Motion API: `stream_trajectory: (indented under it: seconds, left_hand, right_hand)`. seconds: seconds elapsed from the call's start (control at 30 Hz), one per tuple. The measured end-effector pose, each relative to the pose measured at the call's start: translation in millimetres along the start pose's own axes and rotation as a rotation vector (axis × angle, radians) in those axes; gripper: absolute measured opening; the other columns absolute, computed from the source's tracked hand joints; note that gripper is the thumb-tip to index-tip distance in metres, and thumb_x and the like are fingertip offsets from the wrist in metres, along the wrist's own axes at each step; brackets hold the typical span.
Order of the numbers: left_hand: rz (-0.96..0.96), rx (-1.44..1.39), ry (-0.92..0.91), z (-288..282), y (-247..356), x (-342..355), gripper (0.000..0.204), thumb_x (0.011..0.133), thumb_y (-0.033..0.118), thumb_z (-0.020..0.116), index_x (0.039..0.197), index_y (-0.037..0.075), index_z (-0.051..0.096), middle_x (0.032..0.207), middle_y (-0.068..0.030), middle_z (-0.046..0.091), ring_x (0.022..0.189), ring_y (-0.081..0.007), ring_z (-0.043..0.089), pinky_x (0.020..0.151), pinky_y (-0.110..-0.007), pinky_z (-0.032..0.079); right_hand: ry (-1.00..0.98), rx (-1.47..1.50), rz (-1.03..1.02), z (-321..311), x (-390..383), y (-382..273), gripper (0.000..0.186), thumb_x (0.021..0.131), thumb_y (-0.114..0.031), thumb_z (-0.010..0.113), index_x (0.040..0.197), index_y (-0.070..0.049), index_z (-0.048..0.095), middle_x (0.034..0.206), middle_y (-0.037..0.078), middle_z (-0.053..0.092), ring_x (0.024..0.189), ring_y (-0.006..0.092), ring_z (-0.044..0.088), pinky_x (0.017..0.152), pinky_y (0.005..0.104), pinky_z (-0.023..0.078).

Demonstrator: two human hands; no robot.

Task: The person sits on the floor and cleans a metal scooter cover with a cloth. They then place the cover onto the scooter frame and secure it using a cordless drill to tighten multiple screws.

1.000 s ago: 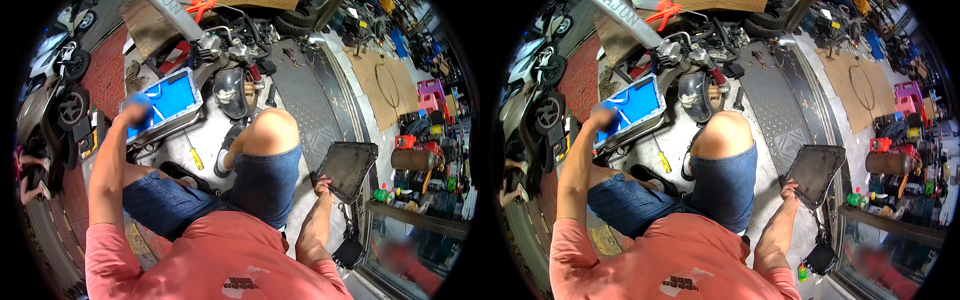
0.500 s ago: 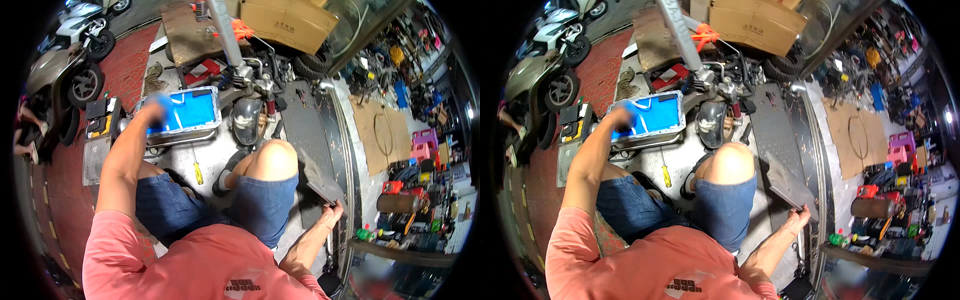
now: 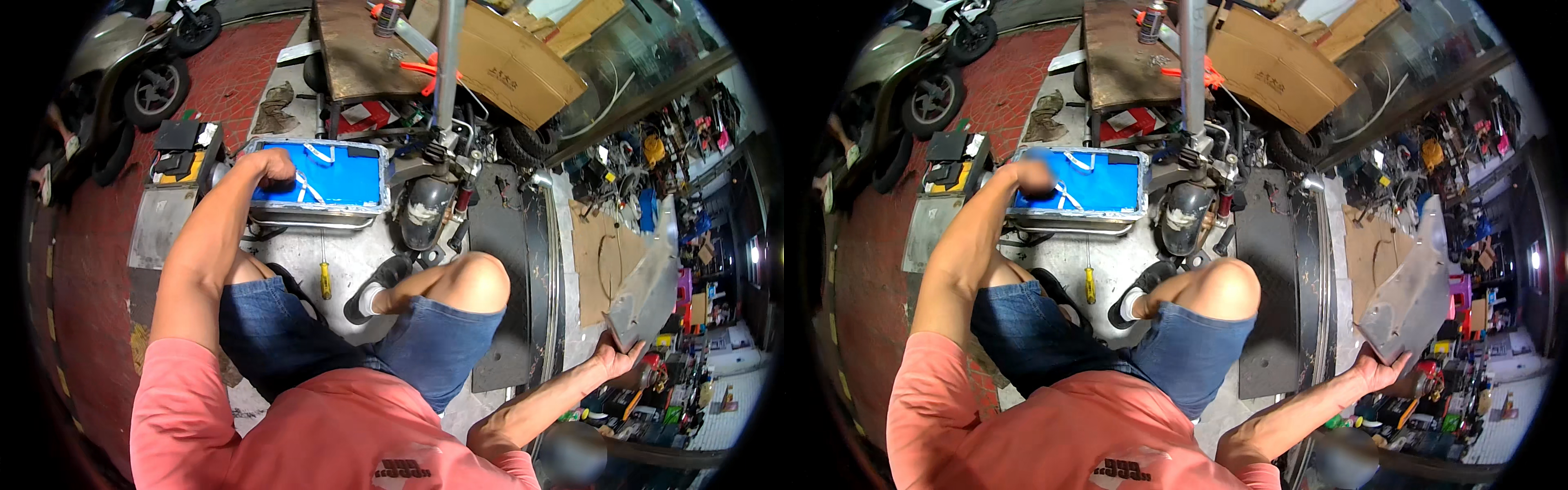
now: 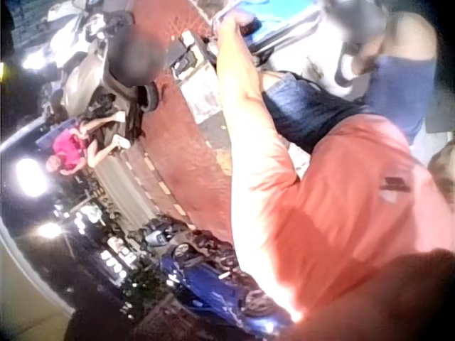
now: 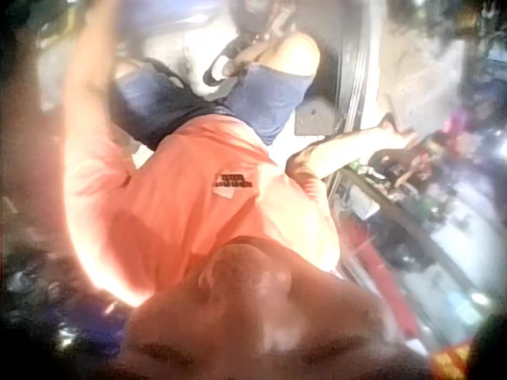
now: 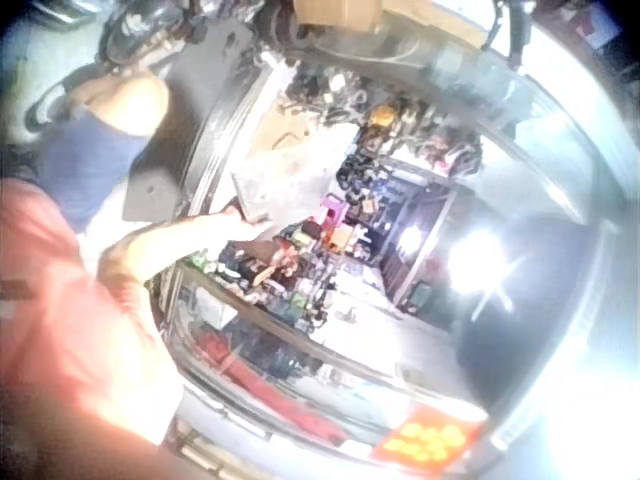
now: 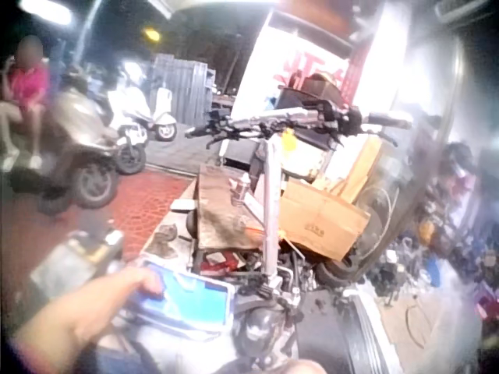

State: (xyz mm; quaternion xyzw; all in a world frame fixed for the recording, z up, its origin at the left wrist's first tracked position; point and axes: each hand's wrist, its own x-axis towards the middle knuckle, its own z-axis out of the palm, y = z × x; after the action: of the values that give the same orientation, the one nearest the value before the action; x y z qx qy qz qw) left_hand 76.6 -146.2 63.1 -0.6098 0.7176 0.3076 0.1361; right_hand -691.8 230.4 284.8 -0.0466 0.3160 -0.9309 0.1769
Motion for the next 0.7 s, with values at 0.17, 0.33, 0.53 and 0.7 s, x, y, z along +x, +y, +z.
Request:
stream_trajectory:
  seconds: [0.17,0.33,0.53,0.7]
  left_hand:
    - [0.143,0.107,0.118,3,20,-24,0.057,0.103,0.052,0.053,0.099,0.002,0.081,0.106,-0.0241,0.078,0.095,-0.0389,0.075,0.086,-0.052,0.056]
    - [0.159,0.146,0.176,6,12,-28,0.063,0.107,0.055,0.048,0.101,0.002,0.081,0.107,-0.0249,0.078,0.096,-0.0392,0.075,0.088,-0.051,0.056]
    - [0.051,0.074,0.202,24,22,-45,0.059,0.109,0.054,0.049,0.122,0.005,0.079,0.133,-0.0251,0.071,0.125,-0.0440,0.067,0.108,-0.050,0.052]
    - [0.040,0.130,0.347,48,29,-92,0.057,0.108,0.053,0.050,0.127,0.006,0.076,0.137,-0.0237,0.069,0.128,-0.0431,0.065,0.110,-0.051,0.050]
  right_hand:
    - [-0.203,0.021,0.016,52,-65,43,0.064,0.104,-0.040,0.067,0.157,-0.006,0.052,0.160,0.015,0.056,0.144,0.0394,0.052,0.119,0.0659,0.040]
    - [-0.340,0.006,0.323,50,-130,93,0.060,0.107,-0.036,0.060,0.157,-0.004,0.050,0.160,0.016,0.055,0.145,0.0380,0.052,0.125,0.0600,0.037]
    - [-0.481,-0.015,0.746,62,-263,157,0.051,0.106,-0.030,0.064,0.150,-0.004,0.057,0.152,0.018,0.062,0.140,0.0375,0.058,0.121,0.0580,0.043]
    - [-0.461,0.145,1.258,102,-361,200,0.052,0.103,-0.028,0.069,0.148,-0.003,0.058,0.147,0.020,0.064,0.137,0.0387,0.060,0.119,0.0569,0.045]
